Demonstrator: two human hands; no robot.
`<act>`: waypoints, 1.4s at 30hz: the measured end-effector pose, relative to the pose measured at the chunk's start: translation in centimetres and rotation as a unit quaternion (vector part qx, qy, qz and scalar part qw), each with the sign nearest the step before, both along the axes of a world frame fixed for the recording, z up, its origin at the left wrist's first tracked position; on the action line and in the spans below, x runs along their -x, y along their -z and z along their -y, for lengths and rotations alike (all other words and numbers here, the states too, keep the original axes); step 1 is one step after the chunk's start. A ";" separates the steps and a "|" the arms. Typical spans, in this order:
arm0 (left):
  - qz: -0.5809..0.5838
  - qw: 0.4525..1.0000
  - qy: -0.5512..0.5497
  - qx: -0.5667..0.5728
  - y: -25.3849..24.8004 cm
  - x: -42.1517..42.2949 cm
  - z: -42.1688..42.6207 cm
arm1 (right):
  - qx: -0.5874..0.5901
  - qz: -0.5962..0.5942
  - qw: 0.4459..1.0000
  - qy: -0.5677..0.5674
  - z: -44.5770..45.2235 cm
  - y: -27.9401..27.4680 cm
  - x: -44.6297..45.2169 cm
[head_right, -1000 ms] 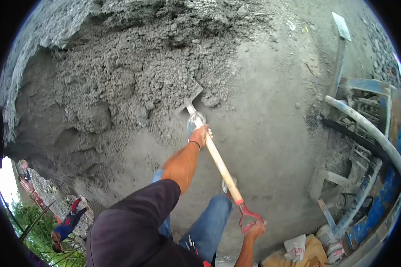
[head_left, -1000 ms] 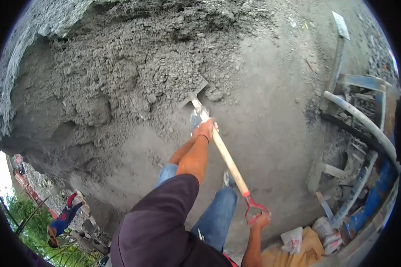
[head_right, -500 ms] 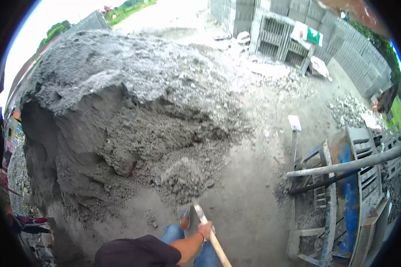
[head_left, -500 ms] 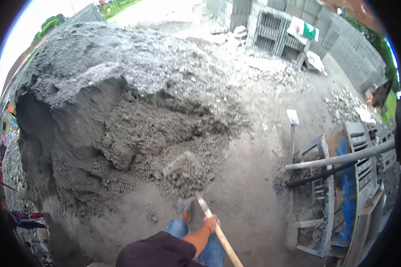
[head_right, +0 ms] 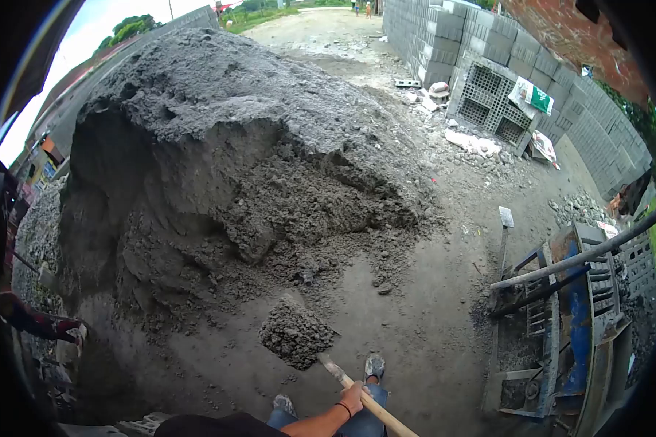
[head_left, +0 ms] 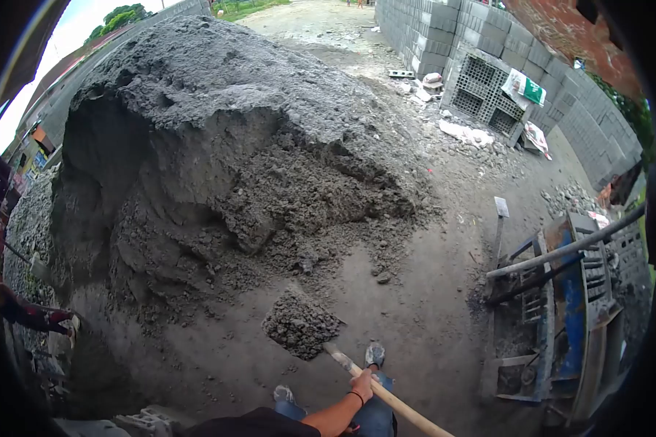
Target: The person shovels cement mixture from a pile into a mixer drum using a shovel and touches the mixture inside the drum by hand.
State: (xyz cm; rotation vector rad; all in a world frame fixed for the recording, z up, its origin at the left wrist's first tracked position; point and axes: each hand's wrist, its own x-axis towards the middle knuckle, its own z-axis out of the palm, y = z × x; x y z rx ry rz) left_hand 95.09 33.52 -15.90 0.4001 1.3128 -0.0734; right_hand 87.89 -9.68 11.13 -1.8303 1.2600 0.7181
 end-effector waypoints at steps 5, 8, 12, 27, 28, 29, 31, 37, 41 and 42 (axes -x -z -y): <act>0.056 0.979 -0.194 -0.039 -5.8 13.2 -16.6 | 0.018 0.176 0.983 -0.047 -10.7 5.7 3.6; 0.068 0.945 -0.277 -0.161 -11.4 22.8 -27.8 | -0.131 0.162 0.972 -0.106 -22.2 8.3 3.0; 0.062 0.858 -0.380 -0.340 -22.7 37.1 -41.1 | -0.358 0.092 0.912 -0.178 -40.8 7.3 3.8; -0.139 0.536 -0.563 -0.613 -45.3 71.4 -43.8 | -0.674 0.433 0.268 -0.536 -73.8 -12.0 16.0; -0.145 0.541 -0.561 -0.609 -44.9 70.2 -43.5 | -0.659 0.475 0.232 -0.535 -73.8 -11.6 15.3; -0.148 0.547 -0.558 -0.606 -44.5 69.1 -43.4 | -0.657 0.474 0.234 -0.538 -73.5 -10.8 14.8; -0.146 0.566 -0.545 -0.601 -43.6 66.6 -43.1 | -0.654 0.302 0.387 -0.576 -72.3 -7.8 14.2; -0.003 0.710 -0.456 -0.537 -34.6 55.2 -44.8 | -0.413 0.139 0.770 -0.466 -61.4 1.7 11.3; 0.126 0.845 -0.399 -0.333 -21.6 40.8 -44.0 | -0.370 0.201 0.862 -0.282 -47.7 5.7 8.6; 0.158 0.877 -0.350 -0.289 -18.2 36.9 -42.4 | -0.346 0.204 0.884 -0.237 -43.8 5.7 8.2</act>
